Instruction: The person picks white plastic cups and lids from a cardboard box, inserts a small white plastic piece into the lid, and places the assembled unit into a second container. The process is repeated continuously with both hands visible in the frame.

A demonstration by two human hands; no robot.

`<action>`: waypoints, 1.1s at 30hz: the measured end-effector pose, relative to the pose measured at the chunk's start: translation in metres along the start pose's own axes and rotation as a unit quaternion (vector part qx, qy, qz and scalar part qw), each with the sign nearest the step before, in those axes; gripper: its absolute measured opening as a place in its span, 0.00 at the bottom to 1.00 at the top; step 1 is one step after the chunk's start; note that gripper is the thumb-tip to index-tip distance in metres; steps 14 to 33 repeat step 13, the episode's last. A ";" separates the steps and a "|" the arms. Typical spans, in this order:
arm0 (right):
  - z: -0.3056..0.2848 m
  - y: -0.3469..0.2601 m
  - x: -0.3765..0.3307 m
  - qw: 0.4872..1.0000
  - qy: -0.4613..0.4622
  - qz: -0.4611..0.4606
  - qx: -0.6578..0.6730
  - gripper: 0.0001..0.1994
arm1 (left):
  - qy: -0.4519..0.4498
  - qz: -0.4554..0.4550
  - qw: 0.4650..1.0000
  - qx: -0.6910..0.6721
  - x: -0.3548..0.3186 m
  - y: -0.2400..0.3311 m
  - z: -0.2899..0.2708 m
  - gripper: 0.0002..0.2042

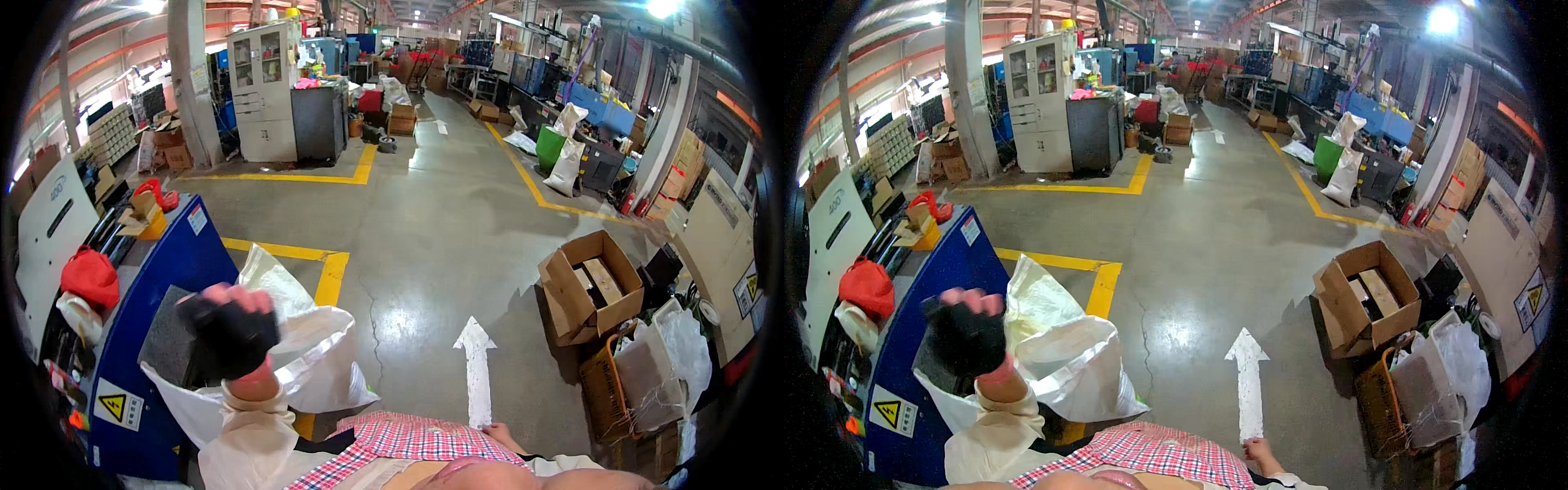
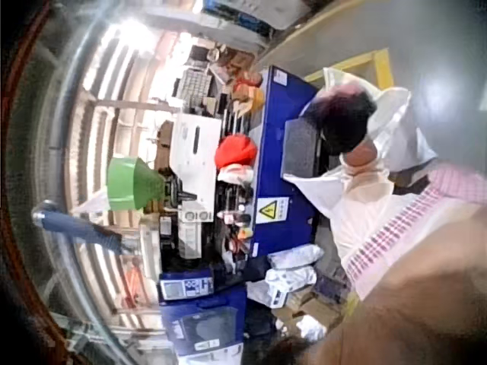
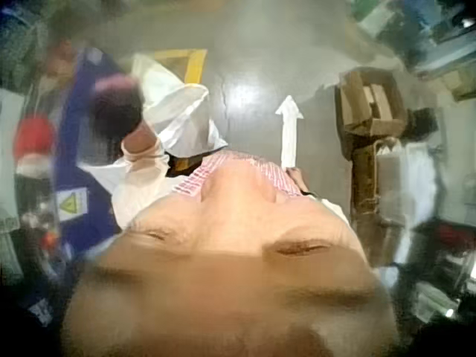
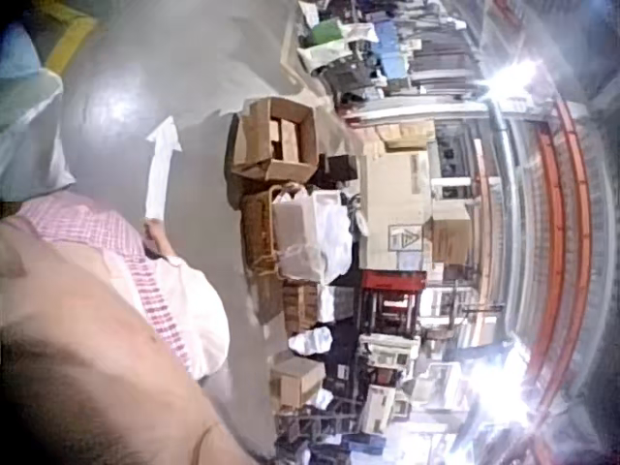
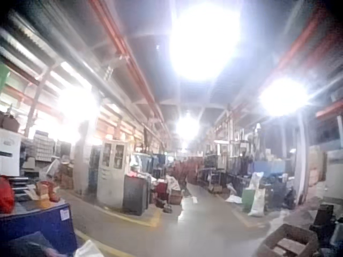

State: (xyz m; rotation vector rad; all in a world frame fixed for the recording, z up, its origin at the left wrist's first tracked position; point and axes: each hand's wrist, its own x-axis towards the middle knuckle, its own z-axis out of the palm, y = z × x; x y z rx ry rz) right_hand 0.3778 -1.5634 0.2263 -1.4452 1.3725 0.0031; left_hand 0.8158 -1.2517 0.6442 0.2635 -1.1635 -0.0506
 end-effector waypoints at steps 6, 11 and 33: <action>-0.033 0.123 0.199 0.983 0.072 -0.080 -0.149 0.09 | -0.193 -0.394 0.851 0.288 0.039 -0.205 -0.082 0.18; -0.057 0.084 0.372 0.997 0.024 0.073 -0.031 0.11 | -0.305 -0.411 0.736 0.444 0.004 -0.326 -0.192 0.17; -0.050 -0.001 0.463 0.961 -0.008 0.226 0.160 0.12 | -0.322 -0.490 0.671 0.454 -0.007 -0.366 -0.231 0.17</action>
